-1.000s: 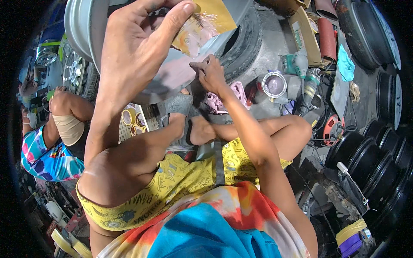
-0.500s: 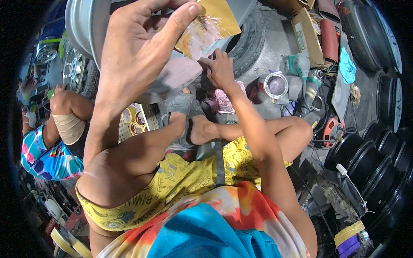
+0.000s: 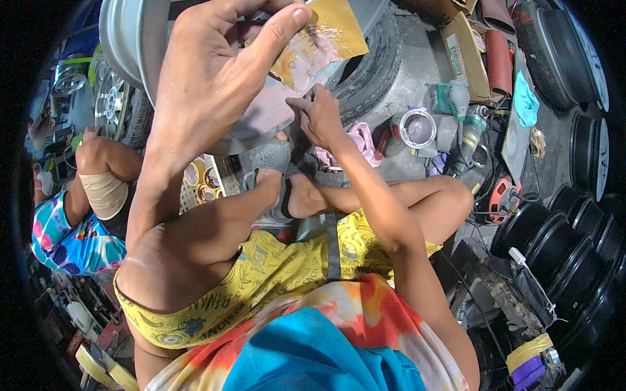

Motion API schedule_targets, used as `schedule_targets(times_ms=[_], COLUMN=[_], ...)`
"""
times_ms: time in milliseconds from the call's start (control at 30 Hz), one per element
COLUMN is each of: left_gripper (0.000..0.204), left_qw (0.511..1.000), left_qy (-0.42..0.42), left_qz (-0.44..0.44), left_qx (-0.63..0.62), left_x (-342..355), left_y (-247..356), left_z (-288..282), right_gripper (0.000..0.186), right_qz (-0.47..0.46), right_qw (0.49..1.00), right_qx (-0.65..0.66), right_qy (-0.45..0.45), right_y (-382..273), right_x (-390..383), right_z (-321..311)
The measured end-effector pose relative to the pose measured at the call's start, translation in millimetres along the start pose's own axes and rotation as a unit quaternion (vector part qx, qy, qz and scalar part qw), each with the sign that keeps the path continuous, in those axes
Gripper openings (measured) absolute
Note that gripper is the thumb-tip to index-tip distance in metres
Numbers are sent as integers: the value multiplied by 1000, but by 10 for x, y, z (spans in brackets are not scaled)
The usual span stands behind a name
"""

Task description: The person applies a pink filler material to the outer rim of a car wheel using a small spreader, repeatedly scooping more material from a small container and smoothing it across the surface.

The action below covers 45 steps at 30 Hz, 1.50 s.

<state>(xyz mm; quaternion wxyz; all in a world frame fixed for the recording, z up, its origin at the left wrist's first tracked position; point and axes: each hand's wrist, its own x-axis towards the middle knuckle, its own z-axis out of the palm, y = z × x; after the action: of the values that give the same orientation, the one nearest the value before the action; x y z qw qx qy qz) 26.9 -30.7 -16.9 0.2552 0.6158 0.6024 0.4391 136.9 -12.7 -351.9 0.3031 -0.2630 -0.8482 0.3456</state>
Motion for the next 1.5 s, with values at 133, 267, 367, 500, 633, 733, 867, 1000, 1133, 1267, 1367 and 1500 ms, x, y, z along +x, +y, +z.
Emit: schedule_targets(times_ms=[133, 267, 367, 500, 633, 733, 867, 1000, 1133, 1267, 1367, 1500], left_gripper=[16, 16, 15, 15, 15, 14, 19, 24, 28, 32, 26, 29], left_qw=[998, 994, 997, 997, 999, 997, 1000, 999, 996, 977, 966, 956], left_qy=[-7, -17, -6, -2, 1, 0, -3, -33, -85, -207, -249, -291], left_qz=[11, 16, 2, -2, -12, 15, 16, -30, -9, -12, -62, -32], left_qx=[59, 110, 80, 81, 39, 74, 22, 3, -4, -48, -36, 20], left_x=[-35, -8, 0, -16, -24, -2, 58, 29, 54, 166, 196, 148], left_y=[65, 129, 138, 74, 31, 126, -153, -267, -147, 201, 703, 1113], left_z=[-29, -14, -11, -17, -29, -34, 16, 65, 81, 162, 253, 335], right_gripper=[39, 40, 38, 39, 40, 42, 44, 47, 68, 50, 54, 38], right_qz=[5, 6, -24, -17, -14, -1, 46, 262, 160, 43, 21, -8], right_qw=[997, 984, 977, 972, 991, 999, 997, 895, 784, 694, 711, 664], right_qx=[76, 178, 213, 233, 130, 40, 51, 334, 568, 692, 681, 710], right_qy=[4, 2, -8, -2, -34, -12, 47, 135, 194, 194, 172, 233], right_y=[-288, -497, -630, -757, -590, -243, -3, -273, -990, -1385, -1418, -1661], right_x=[-9, 10, 34, 54, 48, 28, -10, 82, 279, 345, 288, 144], right_z=[-71, -74, -85, -148, -220, -240, -521, -1187, -1792, -2037, -2196, -2388])
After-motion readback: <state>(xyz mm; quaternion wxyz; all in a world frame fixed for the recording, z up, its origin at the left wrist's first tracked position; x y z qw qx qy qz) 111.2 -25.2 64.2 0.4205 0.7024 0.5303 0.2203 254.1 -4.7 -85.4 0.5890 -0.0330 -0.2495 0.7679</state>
